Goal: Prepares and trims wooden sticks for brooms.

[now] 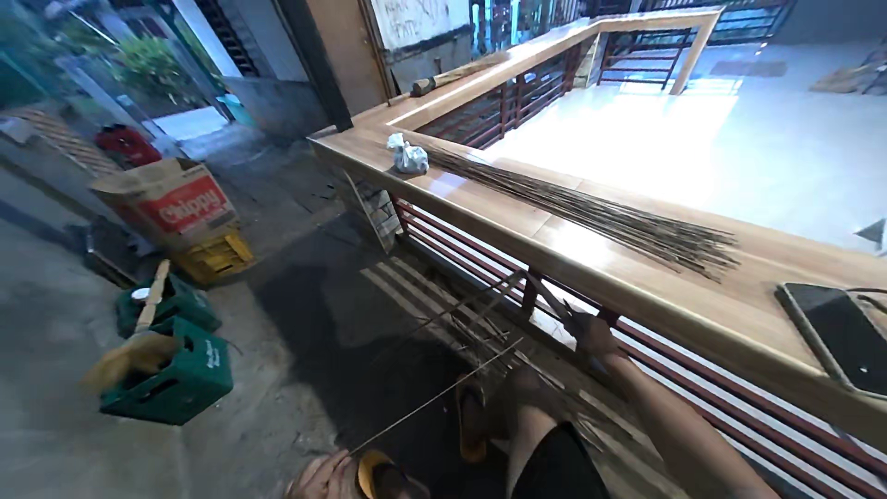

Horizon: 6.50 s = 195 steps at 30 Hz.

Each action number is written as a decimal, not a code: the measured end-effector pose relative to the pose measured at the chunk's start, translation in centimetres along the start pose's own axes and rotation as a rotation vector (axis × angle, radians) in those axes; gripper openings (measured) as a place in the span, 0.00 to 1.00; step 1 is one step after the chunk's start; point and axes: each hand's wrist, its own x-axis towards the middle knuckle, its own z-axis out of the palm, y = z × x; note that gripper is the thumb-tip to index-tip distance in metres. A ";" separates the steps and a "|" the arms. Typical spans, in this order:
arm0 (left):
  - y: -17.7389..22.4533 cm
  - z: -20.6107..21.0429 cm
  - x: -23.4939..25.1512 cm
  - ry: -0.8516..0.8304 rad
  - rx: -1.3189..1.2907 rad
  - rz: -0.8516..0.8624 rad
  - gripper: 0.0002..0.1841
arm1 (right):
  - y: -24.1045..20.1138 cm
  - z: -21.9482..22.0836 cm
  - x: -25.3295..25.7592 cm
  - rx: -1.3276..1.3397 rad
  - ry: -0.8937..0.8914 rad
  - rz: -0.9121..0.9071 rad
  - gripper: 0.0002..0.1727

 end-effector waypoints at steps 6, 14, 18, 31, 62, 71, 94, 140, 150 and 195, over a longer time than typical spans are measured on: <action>-0.1 -1.3 0.0 -0.032 0.022 0.004 0.10 | 9.3 4.9 -1.3 -0.171 -0.091 0.156 0.27; 4.4 -1.0 2.8 -0.047 -0.017 0.176 0.09 | 0.0 1.6 -9.5 0.479 0.003 -0.348 0.22; 5.5 -3.2 4.8 0.048 0.027 0.192 0.09 | -1.1 0.4 -13.1 0.458 -0.241 -0.581 0.24; 5.2 -3.7 7.2 0.292 0.036 0.227 0.31 | -2.2 2.9 -18.9 0.897 -0.452 -0.294 0.08; 11.8 5.0 -8.6 0.397 -1.281 -0.842 0.12 | -14.1 13.6 -22.2 0.654 -0.902 -0.514 0.18; 12.2 5.0 -10.5 0.311 -1.319 -0.817 0.08 | -19.1 14.5 -24.4 0.610 -1.319 -0.560 0.22; 12.5 2.6 -14.1 0.126 -1.568 -0.919 0.09 | -20.8 14.2 -21.8 0.801 -1.342 -0.377 0.09; 10.5 2.1 -15.9 0.019 -1.242 -0.923 0.08 | -21.0 15.6 -21.8 0.946 -1.244 -0.241 0.07; 10.6 2.2 -14.7 0.103 -1.120 -0.831 0.08 | -20.6 15.6 -24.9 0.856 -1.329 -0.336 0.07; 8.6 1.3 -18.4 -0.046 -1.183 -0.934 0.09 | -21.5 16.1 -21.6 0.912 -1.224 -0.264 0.10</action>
